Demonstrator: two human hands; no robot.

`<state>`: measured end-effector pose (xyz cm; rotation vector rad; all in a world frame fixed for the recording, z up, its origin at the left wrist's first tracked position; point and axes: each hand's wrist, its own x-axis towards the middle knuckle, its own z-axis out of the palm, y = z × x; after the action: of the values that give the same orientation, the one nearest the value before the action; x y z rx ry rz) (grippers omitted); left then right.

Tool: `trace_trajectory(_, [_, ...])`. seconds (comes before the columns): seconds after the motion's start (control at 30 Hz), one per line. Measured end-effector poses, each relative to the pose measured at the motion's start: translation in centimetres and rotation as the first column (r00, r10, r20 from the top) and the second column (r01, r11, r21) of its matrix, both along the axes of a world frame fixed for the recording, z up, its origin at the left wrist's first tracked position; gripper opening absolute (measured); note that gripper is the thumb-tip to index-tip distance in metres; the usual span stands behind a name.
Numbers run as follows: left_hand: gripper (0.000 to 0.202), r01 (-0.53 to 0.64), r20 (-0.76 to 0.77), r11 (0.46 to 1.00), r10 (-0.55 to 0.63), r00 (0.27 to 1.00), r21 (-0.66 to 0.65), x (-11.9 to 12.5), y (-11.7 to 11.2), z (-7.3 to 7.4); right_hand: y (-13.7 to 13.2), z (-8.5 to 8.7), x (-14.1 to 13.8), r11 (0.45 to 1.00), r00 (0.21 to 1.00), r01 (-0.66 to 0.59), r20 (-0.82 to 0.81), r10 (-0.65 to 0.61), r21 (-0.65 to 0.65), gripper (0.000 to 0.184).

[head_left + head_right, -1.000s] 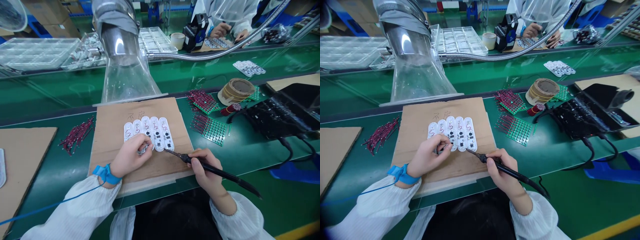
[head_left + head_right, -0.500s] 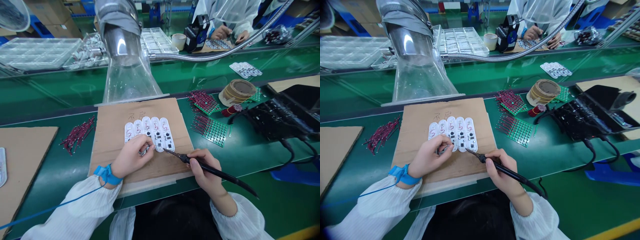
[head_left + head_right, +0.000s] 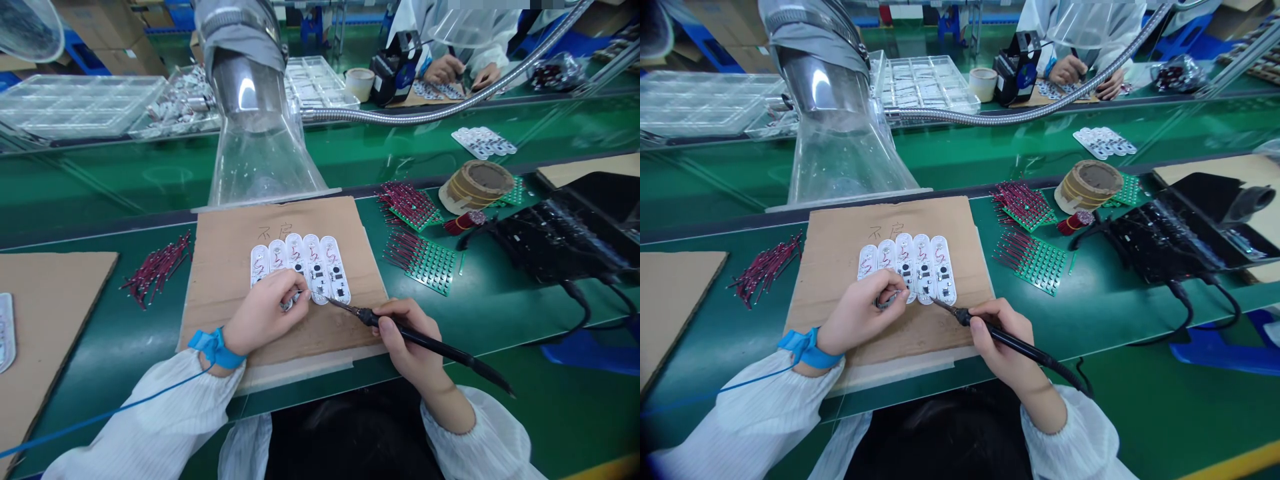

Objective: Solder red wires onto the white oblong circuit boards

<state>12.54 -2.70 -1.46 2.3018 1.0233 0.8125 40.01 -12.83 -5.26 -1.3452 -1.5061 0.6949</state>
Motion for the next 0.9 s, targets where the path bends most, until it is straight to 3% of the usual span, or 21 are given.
trace_trajectory(0.9, [0.014,0.004,-0.015,1.0,-0.004,1.0,0.017,-0.04,0.16,0.32,0.17,0.01,0.1,0.998,0.998,-0.063,0.02,0.063,0.01,0.014])
